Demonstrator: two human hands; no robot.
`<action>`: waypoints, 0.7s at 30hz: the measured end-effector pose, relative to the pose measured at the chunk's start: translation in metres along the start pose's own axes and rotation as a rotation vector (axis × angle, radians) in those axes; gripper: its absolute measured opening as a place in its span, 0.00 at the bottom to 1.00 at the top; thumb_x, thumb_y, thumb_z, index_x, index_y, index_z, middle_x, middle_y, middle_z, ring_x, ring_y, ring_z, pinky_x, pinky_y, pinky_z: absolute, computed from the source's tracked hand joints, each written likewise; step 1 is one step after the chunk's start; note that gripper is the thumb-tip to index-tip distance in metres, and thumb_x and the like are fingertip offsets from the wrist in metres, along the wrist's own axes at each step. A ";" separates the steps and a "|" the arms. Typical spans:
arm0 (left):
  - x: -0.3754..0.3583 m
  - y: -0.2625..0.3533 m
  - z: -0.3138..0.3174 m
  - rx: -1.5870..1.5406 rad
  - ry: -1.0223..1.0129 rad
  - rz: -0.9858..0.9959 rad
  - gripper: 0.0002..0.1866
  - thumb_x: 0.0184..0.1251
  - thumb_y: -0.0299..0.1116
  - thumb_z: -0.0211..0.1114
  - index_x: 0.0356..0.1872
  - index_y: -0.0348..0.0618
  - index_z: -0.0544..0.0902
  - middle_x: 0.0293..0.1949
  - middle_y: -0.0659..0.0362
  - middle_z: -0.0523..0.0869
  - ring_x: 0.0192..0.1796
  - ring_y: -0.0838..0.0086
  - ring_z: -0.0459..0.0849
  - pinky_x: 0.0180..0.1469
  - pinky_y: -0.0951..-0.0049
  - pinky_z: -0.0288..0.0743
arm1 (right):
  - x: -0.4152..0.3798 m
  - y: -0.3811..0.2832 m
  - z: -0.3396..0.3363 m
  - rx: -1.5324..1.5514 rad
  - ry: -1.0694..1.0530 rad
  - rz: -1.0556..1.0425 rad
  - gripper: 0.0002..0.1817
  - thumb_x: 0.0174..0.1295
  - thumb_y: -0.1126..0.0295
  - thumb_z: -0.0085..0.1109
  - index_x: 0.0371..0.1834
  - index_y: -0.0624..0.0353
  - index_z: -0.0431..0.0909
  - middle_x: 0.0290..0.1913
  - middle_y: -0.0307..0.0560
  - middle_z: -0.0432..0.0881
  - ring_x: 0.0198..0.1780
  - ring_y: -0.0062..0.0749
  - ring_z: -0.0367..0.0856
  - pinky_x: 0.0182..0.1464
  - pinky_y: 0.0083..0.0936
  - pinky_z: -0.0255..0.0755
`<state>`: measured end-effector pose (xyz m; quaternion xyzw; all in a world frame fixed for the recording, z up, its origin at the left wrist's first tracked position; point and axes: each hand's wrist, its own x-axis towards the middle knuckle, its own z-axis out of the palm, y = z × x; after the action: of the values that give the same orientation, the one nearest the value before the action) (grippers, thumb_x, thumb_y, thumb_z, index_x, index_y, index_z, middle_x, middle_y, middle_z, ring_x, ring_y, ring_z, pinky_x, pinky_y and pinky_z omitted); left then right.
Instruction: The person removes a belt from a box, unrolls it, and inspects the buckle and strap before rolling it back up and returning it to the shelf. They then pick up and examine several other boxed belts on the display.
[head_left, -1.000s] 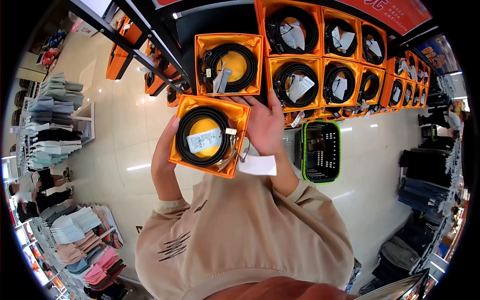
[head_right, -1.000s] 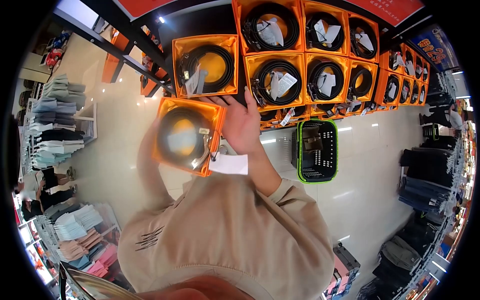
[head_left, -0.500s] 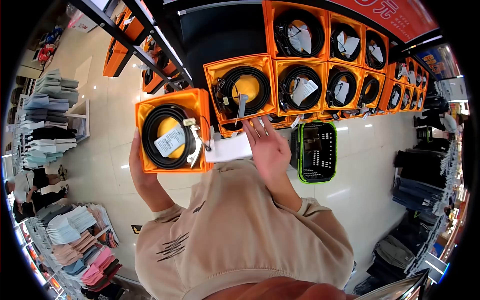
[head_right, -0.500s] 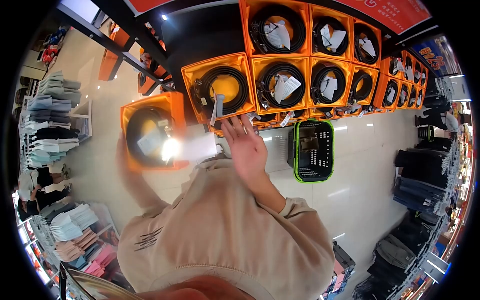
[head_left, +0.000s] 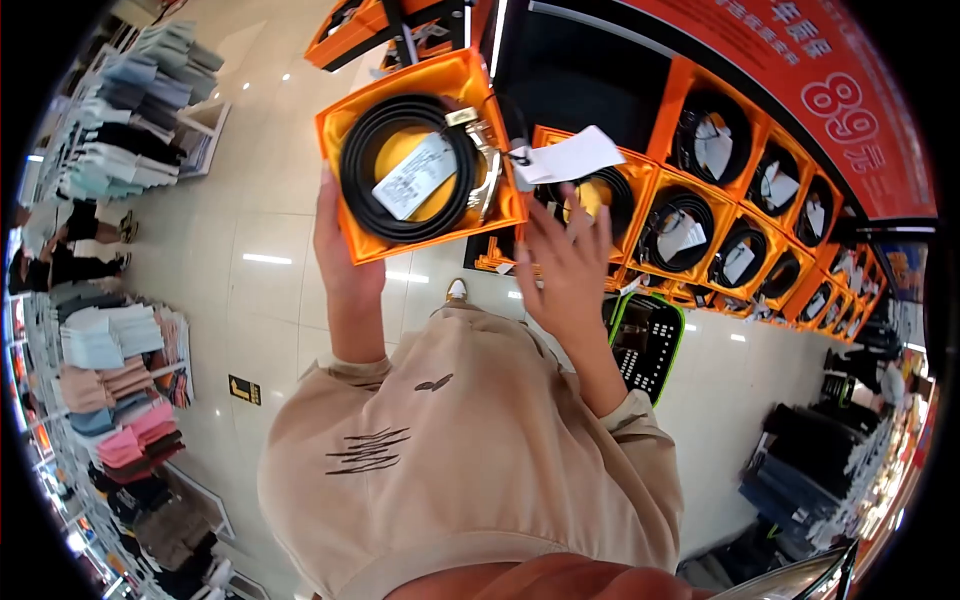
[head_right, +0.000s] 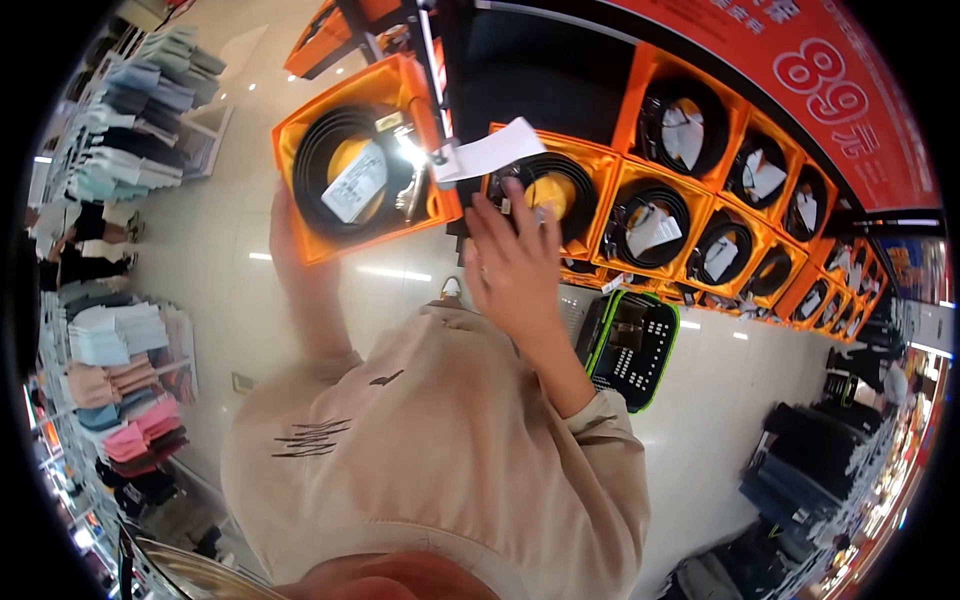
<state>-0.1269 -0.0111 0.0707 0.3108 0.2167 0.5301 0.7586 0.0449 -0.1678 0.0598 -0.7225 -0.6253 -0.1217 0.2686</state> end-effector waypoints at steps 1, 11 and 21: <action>0.001 0.002 0.006 -0.055 0.026 -0.023 0.24 0.81 0.43 0.42 0.67 0.38 0.67 0.60 0.55 0.78 0.61 0.71 0.77 0.65 0.69 0.70 | 0.005 -0.004 0.012 -0.005 -0.065 -0.036 0.17 0.61 0.64 0.56 0.48 0.63 0.82 0.55 0.49 0.81 0.71 0.46 0.65 0.72 0.48 0.53; -0.017 -0.007 0.034 0.144 -0.078 0.061 0.26 0.80 0.46 0.42 0.69 0.39 0.60 0.62 0.55 0.72 0.64 0.73 0.72 0.65 0.70 0.68 | -0.001 0.001 0.004 0.111 0.022 0.014 0.16 0.60 0.65 0.60 0.46 0.64 0.82 0.48 0.56 0.82 0.59 0.52 0.76 0.67 0.45 0.62; -0.057 -0.042 0.058 0.082 -0.352 -0.166 0.27 0.76 0.42 0.49 0.69 0.36 0.63 0.59 0.53 0.75 0.60 0.69 0.75 0.61 0.69 0.71 | -0.049 -0.014 -0.030 1.698 0.597 0.527 0.47 0.71 0.36 0.23 0.78 0.66 0.34 0.80 0.51 0.41 0.80 0.41 0.42 0.78 0.40 0.36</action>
<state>-0.0804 -0.0893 0.0829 0.4102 0.1269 0.3941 0.8126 0.0269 -0.2237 0.0626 -0.3420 -0.2262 0.2598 0.8743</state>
